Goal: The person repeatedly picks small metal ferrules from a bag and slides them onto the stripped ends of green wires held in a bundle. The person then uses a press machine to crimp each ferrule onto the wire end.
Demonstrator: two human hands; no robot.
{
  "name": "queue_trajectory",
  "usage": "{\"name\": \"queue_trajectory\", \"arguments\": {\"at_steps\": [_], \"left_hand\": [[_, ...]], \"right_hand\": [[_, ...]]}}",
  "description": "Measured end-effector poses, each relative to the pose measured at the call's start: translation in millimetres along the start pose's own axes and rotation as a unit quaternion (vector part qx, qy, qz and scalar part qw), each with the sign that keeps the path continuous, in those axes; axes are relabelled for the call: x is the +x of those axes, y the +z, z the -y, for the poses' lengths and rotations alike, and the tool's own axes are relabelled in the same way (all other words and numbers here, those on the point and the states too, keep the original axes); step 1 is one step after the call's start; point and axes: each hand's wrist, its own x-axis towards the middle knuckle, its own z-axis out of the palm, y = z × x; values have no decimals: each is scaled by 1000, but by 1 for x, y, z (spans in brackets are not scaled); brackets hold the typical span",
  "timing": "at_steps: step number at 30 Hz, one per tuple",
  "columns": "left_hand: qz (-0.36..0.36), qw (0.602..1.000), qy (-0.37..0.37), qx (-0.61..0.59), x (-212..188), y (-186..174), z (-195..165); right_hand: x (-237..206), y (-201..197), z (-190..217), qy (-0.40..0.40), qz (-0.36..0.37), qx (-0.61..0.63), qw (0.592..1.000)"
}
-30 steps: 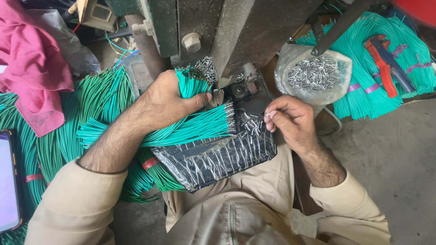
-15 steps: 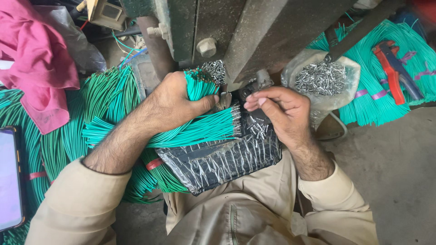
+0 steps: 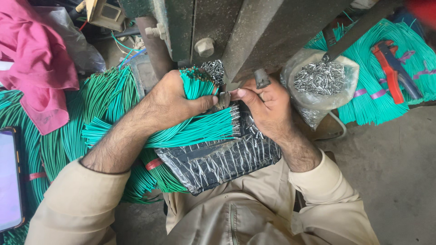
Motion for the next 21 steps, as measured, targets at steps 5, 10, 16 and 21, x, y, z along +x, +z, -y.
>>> {"name": "queue_trajectory", "arguments": {"at_steps": [5, 10, 16, 21], "left_hand": [[6, 1000, -5, -8, 1, 0, 1], [4, 999, 33, -40, 2, 0, 4], [-3, 998, 63, 16, 0, 0, 4], [-12, 999, 33, -20, 0, 1, 1]], "right_hand": [[2, 0, -7, 15, -21, -42, 999], [5, 0, -8, 26, -23, -42, 999], [6, 2, -8, 17, -17, -64, 998], [6, 3, -11, 0, -23, -51, 998]]}}
